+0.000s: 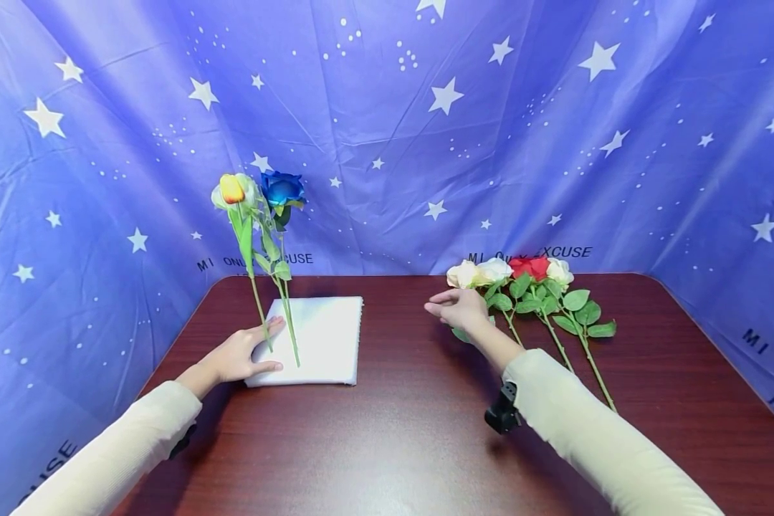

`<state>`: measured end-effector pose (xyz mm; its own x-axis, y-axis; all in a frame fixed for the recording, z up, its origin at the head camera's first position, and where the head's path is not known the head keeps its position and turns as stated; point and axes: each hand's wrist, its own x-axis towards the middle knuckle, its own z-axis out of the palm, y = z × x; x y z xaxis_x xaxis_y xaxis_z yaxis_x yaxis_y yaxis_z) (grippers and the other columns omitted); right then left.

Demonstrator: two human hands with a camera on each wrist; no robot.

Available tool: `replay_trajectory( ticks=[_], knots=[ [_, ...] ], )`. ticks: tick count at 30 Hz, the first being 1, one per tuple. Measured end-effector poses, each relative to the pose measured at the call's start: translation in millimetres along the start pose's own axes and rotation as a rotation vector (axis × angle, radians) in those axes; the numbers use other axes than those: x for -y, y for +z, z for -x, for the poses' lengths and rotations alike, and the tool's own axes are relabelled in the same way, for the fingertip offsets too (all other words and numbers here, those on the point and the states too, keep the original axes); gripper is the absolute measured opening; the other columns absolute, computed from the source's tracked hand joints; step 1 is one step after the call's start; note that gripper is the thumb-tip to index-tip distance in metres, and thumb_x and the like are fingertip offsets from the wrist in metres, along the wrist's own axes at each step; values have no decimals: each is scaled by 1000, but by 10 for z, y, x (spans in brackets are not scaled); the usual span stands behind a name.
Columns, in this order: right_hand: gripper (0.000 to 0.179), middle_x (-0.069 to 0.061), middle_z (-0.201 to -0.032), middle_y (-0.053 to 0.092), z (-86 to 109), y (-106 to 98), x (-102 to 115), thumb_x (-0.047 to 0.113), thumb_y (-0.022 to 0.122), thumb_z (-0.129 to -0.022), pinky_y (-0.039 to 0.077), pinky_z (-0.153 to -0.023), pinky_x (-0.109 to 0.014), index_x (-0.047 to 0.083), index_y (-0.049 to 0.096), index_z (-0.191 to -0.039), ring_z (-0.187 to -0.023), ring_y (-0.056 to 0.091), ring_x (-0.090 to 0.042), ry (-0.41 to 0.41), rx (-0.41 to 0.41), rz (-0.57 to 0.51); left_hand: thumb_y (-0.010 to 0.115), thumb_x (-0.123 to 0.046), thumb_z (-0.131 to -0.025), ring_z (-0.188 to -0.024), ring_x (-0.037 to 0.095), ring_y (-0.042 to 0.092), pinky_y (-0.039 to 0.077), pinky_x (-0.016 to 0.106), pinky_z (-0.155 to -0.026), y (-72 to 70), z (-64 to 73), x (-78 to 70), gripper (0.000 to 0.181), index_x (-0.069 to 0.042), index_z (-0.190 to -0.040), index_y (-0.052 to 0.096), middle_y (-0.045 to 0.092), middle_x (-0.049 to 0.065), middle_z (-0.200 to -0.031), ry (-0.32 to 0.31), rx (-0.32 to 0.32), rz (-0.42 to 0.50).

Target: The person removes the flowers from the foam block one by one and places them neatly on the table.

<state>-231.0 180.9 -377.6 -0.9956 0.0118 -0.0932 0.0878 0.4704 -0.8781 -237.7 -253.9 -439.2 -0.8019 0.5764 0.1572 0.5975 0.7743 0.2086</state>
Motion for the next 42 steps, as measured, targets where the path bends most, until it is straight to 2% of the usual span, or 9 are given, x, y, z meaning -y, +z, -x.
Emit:
replay_trajectory(
  ticks=[7,14,18,21,24,27,34,38,42],
  knots=[
    [36,-24,-106,71,-92,448,187,15,70,-87,58,-85,-39,-7,66,-115,-85,74,-20,-70,36,-100,72,-50,-79,-136,37,44,40,50,-109,4,21,-5,87,0,-143,42,44,20,-148,-14,9,15],
    [32,-31,-106,69,-102,895,371,7,67,-88,57,-87,-44,-10,65,-114,-92,72,-30,-131,135,-235,72,-49,-79,-136,36,44,40,50,-109,23,35,6,85,0,-143,43,45,20,-148,-5,5,20],
    [29,-30,-105,69,-100,1113,451,5,67,-87,57,-87,-45,-10,66,-112,-84,72,-22,-131,186,-303,72,-49,-78,-136,36,44,41,51,-108,33,37,16,86,0,-143,43,45,20,-147,-2,5,13],
    [28,-27,-106,70,-102,1255,495,6,67,-88,58,-85,-40,-8,67,-112,-78,70,-10,-124,225,-336,72,-50,-78,-137,36,43,40,51,-109,35,41,21,87,-1,-143,43,44,19,-148,-7,12,18],
    [30,-25,-107,71,-111,1378,523,7,68,-88,59,-84,-35,-8,66,-113,-78,70,-8,-128,269,-364,72,-50,-78,-138,35,42,40,50,-109,29,43,18,87,-1,-144,42,43,18,-149,-15,23,26],
    [31,-25,-109,70,-123,1481,558,7,68,-88,58,-87,-37,-8,65,-115,-80,71,-9,-141,309,-396,71,-51,-79,-138,35,42,40,49,-110,12,28,14,87,-2,-144,41,42,19,-149,-24,34,28],
    [33,-32,-118,64,-117,1705,586,5,59,-93,55,-93,-38,-12,59,-121,-101,71,-28,-191,410,-458,71,-49,-79,-136,36,44,41,49,-108,-24,-16,17,85,-2,-144,42,44,21,-148,-16,25,28],
    [34,-29,-125,61,-84,1805,581,4,57,-95,53,-96,-34,-10,57,-125,-115,63,-34,-175,479,-462,72,-47,-80,-135,36,45,42,49,-108,-31,-15,4,84,0,-143,43,44,20,-148,-2,16,19],
    [36,-24,-129,61,-44,1869,593,7,58,-95,52,-98,-30,-5,57,-129,-120,61,-30,-135,512,-432,72,-48,-79,-136,36,44,41,49,-108,-28,-17,6,85,-1,-144,42,43,20,-148,-16,25,19]
  ],
)
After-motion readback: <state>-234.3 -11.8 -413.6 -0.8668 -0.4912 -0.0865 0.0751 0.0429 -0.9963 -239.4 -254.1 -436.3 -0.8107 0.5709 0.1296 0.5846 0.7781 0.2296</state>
